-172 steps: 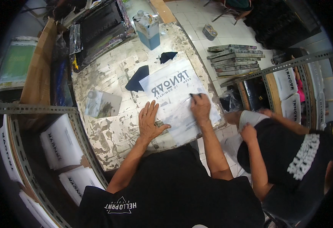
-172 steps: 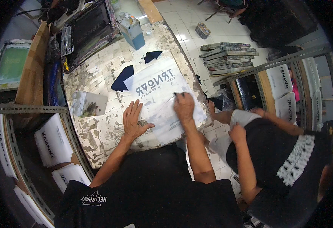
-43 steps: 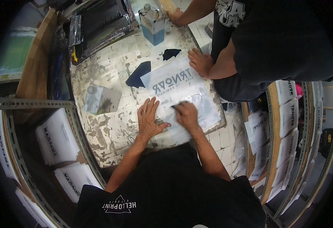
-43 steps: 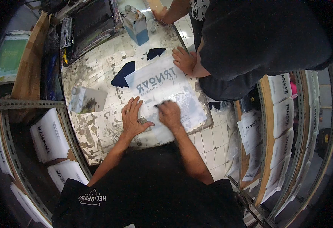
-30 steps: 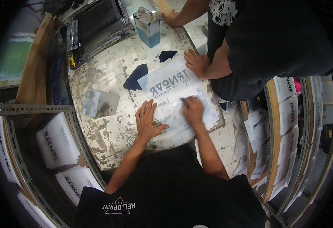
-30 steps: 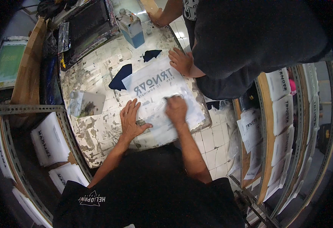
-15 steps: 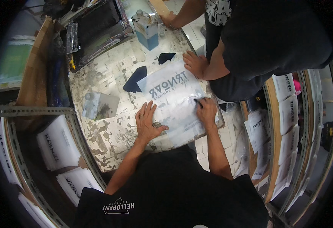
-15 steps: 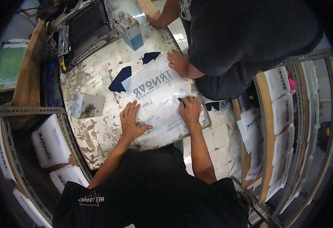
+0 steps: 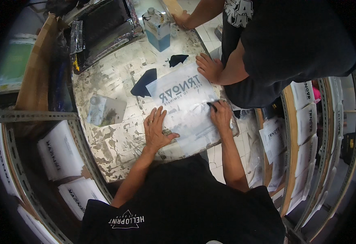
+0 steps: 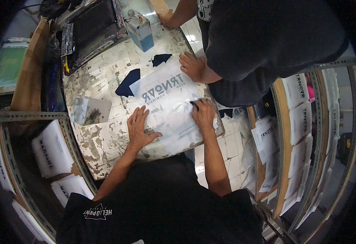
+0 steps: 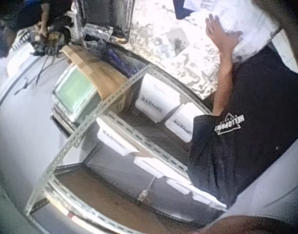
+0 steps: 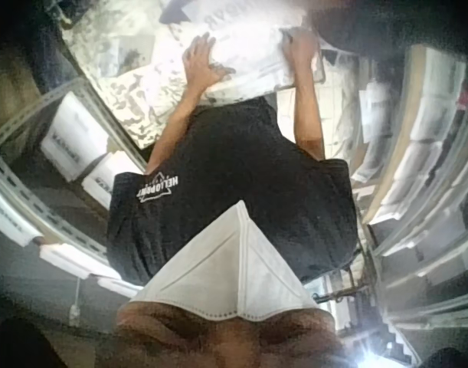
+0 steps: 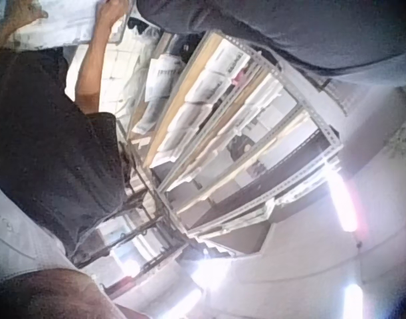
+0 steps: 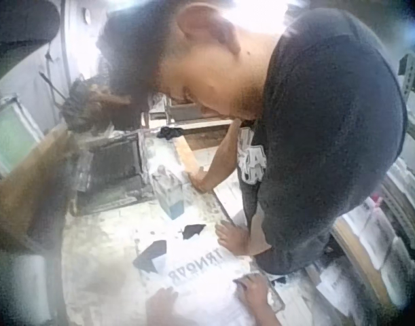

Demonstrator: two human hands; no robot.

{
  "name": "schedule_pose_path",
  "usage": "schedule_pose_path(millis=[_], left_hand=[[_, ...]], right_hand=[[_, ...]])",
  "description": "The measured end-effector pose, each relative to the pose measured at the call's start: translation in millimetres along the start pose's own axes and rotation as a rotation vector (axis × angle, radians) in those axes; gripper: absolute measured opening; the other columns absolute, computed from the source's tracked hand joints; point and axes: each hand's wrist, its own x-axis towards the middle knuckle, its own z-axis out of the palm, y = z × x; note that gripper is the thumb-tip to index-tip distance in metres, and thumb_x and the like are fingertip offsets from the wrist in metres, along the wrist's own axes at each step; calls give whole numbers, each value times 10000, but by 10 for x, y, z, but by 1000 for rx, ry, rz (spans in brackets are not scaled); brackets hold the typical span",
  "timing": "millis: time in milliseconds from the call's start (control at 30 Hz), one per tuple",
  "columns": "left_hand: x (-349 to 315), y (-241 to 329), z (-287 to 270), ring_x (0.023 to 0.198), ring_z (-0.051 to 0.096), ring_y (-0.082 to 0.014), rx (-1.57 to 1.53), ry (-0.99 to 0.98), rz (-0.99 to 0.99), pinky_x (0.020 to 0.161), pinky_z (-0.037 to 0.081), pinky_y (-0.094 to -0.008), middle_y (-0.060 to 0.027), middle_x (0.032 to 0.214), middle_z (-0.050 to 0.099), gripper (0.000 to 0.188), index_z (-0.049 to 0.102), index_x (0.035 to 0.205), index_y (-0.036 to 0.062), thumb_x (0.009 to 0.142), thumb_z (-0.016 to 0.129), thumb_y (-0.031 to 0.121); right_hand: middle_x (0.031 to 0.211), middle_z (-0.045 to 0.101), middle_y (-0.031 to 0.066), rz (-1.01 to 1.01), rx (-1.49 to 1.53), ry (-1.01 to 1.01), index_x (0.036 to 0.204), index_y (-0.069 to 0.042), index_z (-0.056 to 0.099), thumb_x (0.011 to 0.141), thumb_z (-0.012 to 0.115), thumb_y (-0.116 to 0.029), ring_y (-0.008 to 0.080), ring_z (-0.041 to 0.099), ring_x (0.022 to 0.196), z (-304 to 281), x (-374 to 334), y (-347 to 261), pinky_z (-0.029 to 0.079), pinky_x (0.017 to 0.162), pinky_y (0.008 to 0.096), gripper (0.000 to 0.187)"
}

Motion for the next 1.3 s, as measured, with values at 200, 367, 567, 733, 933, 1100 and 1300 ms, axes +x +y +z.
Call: schedule_pose_path(millis=[200,367,567,733,933,1100,1300], left_hand=[[-6,-21,7,1453,334,-333,19,-13,-7,1162,215,-478,-152,1543,432,1083,533,1391,1,575,836,647],[3,-10,17,1452,335,-333,3,-10,-7,1159,215,-484,-153,1546,426,1082,542,1382,-4,574,835,653],[-5,-17,7,1440,357,-340,24,0,-2,1154,229,-476,-157,1531,447,1064,556,1360,-8,581,827,664],[4,-20,4,1447,347,-337,-11,9,-1,1157,223,-476,-155,1530,449,1079,548,1374,-4,569,838,654],[-1,-19,4,1449,339,-338,5,-5,-11,1156,220,-482,-155,1532,445,1078,542,1384,3,560,856,623],[-2,-25,-1,1448,339,-338,-18,-2,-12,1156,219,-486,-153,1531,446,1082,538,1391,6,555,860,613],[1,-26,12,1447,338,-342,1,-16,-14,1152,222,-490,-155,1532,443,1094,531,1396,-1,564,847,635]], right_hand=[[924,661,151,30,-8,-129,884,-38,721,749,691,-88,373,614,910,-116,-185,-14,494,830,473,147],[896,664,139,27,24,-23,860,-39,723,745,691,-81,369,619,908,-50,-26,0,502,819,468,127],[897,664,149,25,-6,-133,872,-25,719,744,693,-77,371,617,871,-140,-171,-70,505,786,470,140],[898,665,146,6,-23,-43,878,-27,723,743,701,-80,362,620,869,-103,54,-85,506,767,468,147],[900,664,150,18,15,-109,862,-23,710,745,697,-65,365,619,871,-195,-224,-87,506,762,472,125],[893,662,152,5,-37,-13,884,-30,721,741,701,-59,368,621,866,-92,-36,-79,510,770,468,147],[902,676,162,19,15,-98,888,-19,724,726,713,-83,376,626,873,-150,-129,-91,511,777,472,175]])
